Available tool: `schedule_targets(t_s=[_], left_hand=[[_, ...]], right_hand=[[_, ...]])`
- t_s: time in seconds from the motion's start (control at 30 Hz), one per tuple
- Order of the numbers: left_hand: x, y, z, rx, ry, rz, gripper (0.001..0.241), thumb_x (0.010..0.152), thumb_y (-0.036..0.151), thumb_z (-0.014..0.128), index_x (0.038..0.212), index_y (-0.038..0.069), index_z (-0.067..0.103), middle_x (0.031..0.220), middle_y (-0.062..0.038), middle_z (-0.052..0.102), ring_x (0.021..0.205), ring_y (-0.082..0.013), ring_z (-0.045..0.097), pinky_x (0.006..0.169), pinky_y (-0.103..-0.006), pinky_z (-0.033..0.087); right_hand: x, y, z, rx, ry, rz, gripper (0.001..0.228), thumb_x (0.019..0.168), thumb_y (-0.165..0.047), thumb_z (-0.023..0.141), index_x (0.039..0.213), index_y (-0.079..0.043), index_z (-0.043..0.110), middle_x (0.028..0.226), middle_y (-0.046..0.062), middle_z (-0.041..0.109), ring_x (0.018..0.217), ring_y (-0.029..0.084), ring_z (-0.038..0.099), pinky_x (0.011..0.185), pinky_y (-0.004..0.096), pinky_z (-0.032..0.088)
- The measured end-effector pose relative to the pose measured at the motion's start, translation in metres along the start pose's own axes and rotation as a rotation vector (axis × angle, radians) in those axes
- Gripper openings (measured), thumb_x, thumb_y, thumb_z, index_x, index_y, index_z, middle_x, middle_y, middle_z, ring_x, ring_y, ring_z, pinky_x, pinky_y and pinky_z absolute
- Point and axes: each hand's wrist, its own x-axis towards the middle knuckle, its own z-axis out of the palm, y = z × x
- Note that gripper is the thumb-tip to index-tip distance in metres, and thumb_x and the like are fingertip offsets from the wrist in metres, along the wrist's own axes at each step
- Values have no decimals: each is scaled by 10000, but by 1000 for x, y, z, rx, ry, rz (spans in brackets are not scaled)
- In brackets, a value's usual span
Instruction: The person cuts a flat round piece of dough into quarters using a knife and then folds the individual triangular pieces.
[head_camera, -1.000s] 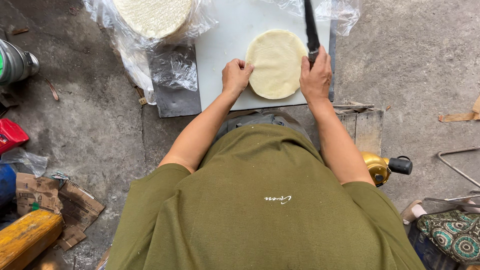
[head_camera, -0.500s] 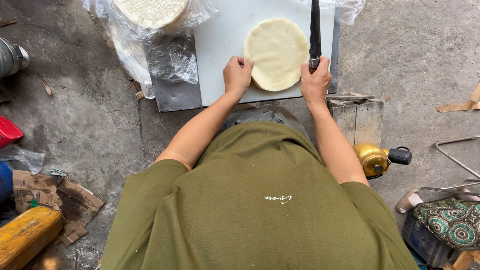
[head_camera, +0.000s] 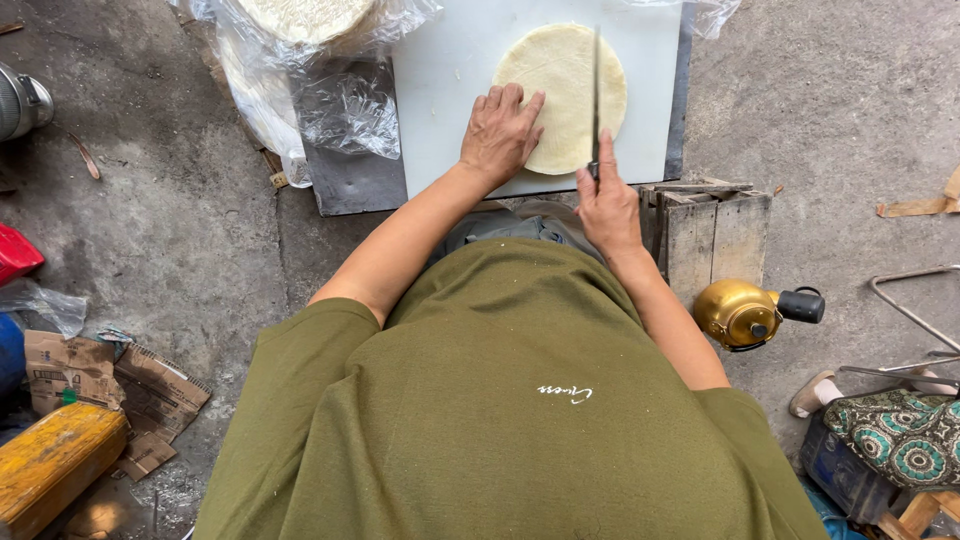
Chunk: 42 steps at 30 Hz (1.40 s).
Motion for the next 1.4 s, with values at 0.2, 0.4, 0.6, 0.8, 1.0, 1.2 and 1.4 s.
schedule_targets(t_s=[0.2,0.4,0.6,0.8,1.0,1.2,1.4], left_hand=[[31,-9,-1,8,-89,-24,598,867,284,762,1397,82,571,1055,-113,578,1003,-287,545,810,-441,431],[65,-22,4,-3,-382,-120,974,765,377,839,1546,130,312,1084,-160,653,1010,-346,630,821,-515,497],[85,-35,7,-73,-579,-191,1091,754,401,866,1595,170,212,1084,-146,687,977,-358,690,796,-489,571],[87,-40,6,-104,-589,-176,1098,747,364,874,1600,155,215,1062,-127,704,971,-347,696,802,-484,567],[87,-43,12,-122,-614,-194,1080,768,342,866,1601,150,206,1066,-109,706,994,-332,686,809,-467,573],[84,-48,14,-158,-556,-151,1075,741,294,869,1573,147,205,1084,-120,695,1015,-350,663,803,-480,556],[87,-48,5,-210,-620,-242,953,813,234,813,1607,234,287,1109,-132,717,1042,-343,688,867,-476,565]], right_hand=[[16,-22,9,-117,-12,-143,696,1080,-166,606,1663,-141,225,785,229,687,696,424,693,666,516,550],[40,-28,15,-154,-59,-72,693,1067,-183,597,1655,-124,235,774,233,688,705,458,674,700,542,540],[46,-32,16,-152,-161,40,690,1077,-182,560,1655,-120,187,694,193,676,641,383,703,693,509,566],[48,-28,18,-198,-117,-32,707,1064,-159,581,1655,-110,196,719,204,677,652,411,688,696,529,560],[21,-19,21,-201,-84,-93,721,1058,-122,602,1654,-75,200,732,238,662,628,444,653,660,548,541],[-23,-9,21,-128,-29,-134,719,1045,-93,641,1650,-91,251,733,226,656,615,409,656,634,513,548],[-52,-3,23,-119,18,-126,711,1024,-98,665,1636,-105,304,757,218,653,645,397,666,631,503,548]])
